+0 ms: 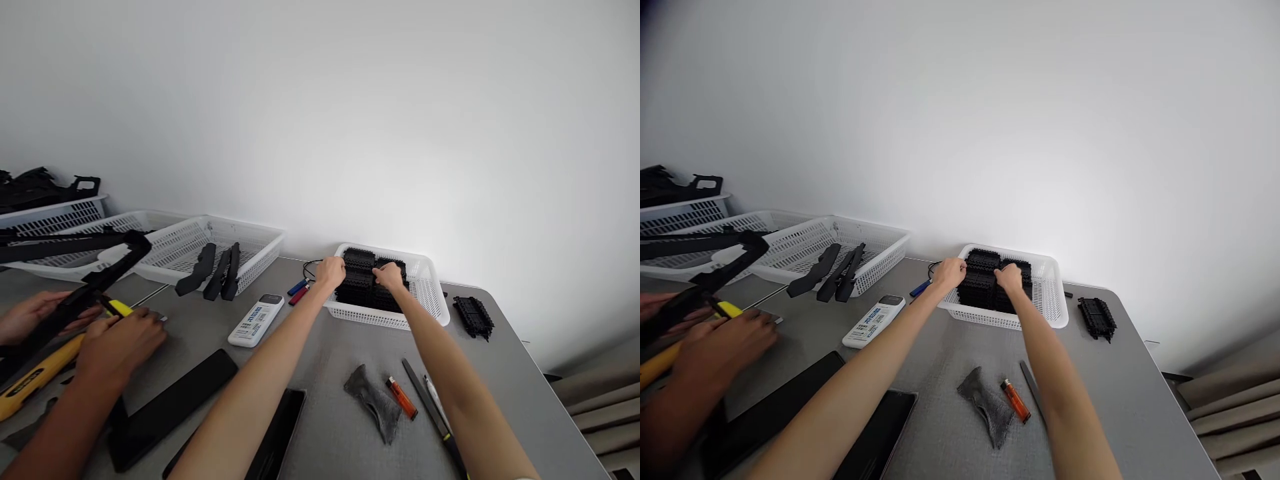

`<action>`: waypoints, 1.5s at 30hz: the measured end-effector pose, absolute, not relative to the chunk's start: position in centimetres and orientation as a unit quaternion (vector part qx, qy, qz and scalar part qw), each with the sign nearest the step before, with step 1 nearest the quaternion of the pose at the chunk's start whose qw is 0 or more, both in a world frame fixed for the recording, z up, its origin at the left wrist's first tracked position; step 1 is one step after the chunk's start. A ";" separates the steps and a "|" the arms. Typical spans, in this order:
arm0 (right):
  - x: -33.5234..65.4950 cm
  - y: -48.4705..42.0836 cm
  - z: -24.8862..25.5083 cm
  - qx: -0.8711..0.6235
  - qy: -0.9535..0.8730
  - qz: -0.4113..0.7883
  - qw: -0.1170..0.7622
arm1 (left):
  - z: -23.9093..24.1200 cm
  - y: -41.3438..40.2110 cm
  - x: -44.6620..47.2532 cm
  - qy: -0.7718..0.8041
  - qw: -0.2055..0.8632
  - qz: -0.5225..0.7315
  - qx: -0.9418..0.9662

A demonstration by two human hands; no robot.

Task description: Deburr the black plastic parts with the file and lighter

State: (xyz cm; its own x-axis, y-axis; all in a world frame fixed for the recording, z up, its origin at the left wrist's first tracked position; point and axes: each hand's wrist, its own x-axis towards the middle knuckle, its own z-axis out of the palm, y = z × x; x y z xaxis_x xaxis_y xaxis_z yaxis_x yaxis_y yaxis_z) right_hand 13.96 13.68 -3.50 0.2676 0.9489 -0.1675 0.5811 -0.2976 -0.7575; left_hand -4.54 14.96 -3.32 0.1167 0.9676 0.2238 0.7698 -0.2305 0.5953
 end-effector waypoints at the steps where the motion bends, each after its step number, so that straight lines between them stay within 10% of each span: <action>1: 15.0 13.1 -2.9 -0.736 -0.525 0.304 0.299 | -3.0 14.1 -4.3 0.603 0.161 0.300 0.722; 15: 40.8 -0.2 -6.5 -0.850 -0.449 0.099 0.256 | -2.1 -4.7 -4.3 0.532 0.263 0.473 0.651; 26: 41.6 -0.6 -15.0 -0.890 -0.404 0.097 0.190 | -3.5 -8.4 -2.7 0.522 0.310 0.491 0.625; 45: 41.1 -2.6 -13.7 -0.872 -0.372 0.076 0.309 | -1.3 -10.4 0.9 0.429 0.418 0.563 0.570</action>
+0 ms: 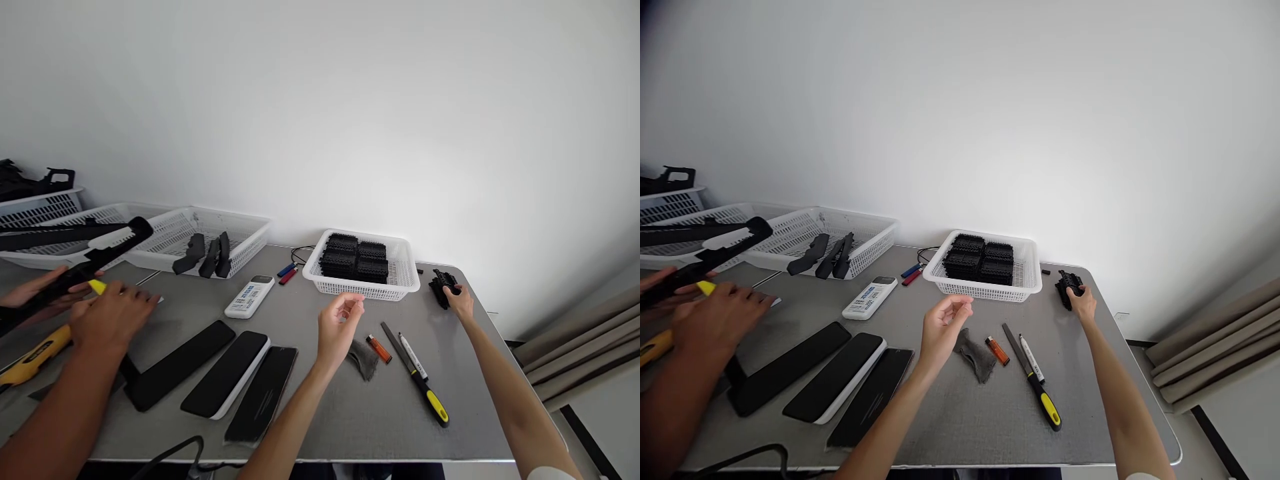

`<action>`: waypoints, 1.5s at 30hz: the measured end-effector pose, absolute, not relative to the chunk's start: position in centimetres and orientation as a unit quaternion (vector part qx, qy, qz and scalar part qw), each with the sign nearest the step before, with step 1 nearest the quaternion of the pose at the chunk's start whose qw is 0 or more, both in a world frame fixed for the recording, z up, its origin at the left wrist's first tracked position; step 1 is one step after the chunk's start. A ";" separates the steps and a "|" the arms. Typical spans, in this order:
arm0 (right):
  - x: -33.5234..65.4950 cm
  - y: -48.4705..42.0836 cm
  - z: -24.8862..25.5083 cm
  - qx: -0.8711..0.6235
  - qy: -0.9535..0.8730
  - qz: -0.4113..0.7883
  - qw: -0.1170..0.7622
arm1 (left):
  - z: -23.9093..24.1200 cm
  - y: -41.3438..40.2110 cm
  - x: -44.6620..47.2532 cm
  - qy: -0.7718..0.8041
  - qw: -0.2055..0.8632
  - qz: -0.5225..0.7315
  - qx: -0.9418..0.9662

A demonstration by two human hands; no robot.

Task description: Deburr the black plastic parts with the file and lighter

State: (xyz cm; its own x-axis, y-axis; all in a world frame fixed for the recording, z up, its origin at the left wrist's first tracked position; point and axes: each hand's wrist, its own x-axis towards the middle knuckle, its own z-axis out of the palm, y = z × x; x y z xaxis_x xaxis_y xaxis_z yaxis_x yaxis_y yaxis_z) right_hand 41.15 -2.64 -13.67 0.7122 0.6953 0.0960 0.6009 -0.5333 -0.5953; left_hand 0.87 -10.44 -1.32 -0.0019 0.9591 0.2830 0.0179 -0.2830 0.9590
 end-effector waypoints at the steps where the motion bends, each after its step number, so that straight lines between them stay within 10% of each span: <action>1: 41.2 -2.8 -13.9 -0.872 -0.372 0.079 0.309 | -1.4 -10.6 1.0 0.424 0.425 0.560 0.571; 18: 40.3 -3.3 -16.3 -0.833 -0.446 -0.040 0.325 | -2.7 -11.0 1.5 0.412 0.464 0.532 0.576; 32: 30.1 -9.0 -9.2 -0.577 -0.614 -0.103 0.529 | -2.7 -6.9 -0.3 0.421 0.504 0.464 0.594; 45: 21.3 -11.9 -2.7 -0.440 -0.749 -0.125 0.480 | 0.8 -3.6 -3.0 0.399 0.520 0.433 0.619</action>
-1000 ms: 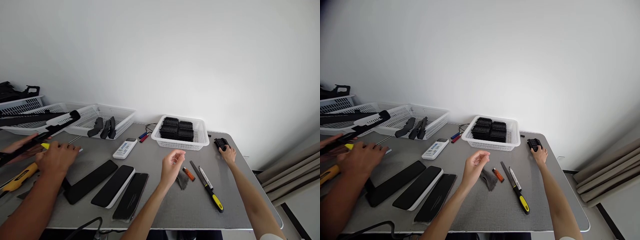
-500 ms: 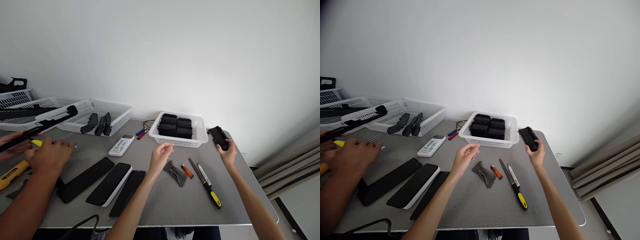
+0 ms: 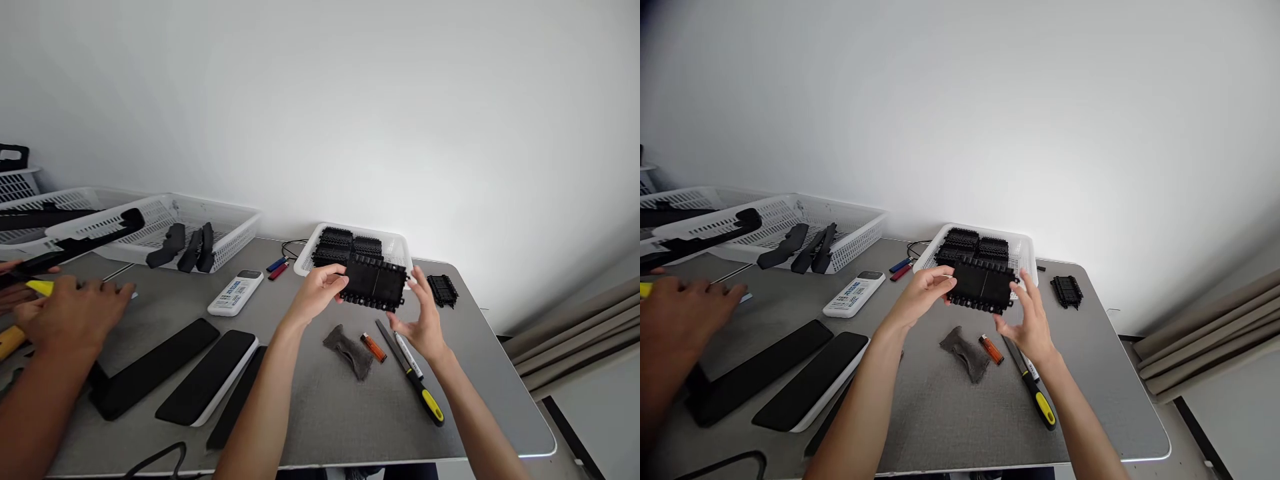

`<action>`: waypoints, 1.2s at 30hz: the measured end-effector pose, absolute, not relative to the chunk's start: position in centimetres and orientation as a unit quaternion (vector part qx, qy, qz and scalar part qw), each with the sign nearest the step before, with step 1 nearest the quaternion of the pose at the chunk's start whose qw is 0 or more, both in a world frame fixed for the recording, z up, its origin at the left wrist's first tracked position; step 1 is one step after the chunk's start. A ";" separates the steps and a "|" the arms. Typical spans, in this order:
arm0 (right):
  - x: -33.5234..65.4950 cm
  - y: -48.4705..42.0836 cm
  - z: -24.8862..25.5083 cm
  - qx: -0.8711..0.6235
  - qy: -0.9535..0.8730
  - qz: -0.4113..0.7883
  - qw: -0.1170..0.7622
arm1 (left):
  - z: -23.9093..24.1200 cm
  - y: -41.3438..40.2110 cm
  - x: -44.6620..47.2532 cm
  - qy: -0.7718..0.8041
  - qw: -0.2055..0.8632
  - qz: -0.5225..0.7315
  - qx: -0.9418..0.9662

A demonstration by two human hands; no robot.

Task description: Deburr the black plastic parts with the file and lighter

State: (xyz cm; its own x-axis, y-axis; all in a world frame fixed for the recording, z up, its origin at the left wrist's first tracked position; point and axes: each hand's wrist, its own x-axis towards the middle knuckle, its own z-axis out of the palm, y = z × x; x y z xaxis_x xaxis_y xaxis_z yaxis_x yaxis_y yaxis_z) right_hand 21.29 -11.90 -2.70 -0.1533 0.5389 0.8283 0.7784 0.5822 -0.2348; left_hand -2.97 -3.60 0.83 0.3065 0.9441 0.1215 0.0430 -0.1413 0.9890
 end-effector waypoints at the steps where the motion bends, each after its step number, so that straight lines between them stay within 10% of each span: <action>1: 21.2 -12.1 -3.0 -0.478 -0.716 -0.123 0.493 | 0.8 -3.4 -3.0 0.408 0.519 0.437 0.611; 4: 20.5 -12.8 -5.0 -0.606 -0.638 -0.058 0.472 | 0.6 -2.8 -2.8 0.415 0.513 0.441 0.607; 11: 17.9 -13.5 -11.2 -0.729 -0.669 0.104 0.104 | 1.0 -2.3 -2.0 0.392 0.531 0.463 0.592; 20: 16.9 -12.9 -13.0 -0.741 -0.664 0.096 0.031 | 1.5 -1.9 -2.2 0.386 0.528 0.465 0.597; 36: 18.2 -8.0 -2.5 -0.466 -0.398 0.394 0.685 | 1.4 -2.4 -3.1 0.365 0.533 0.484 0.590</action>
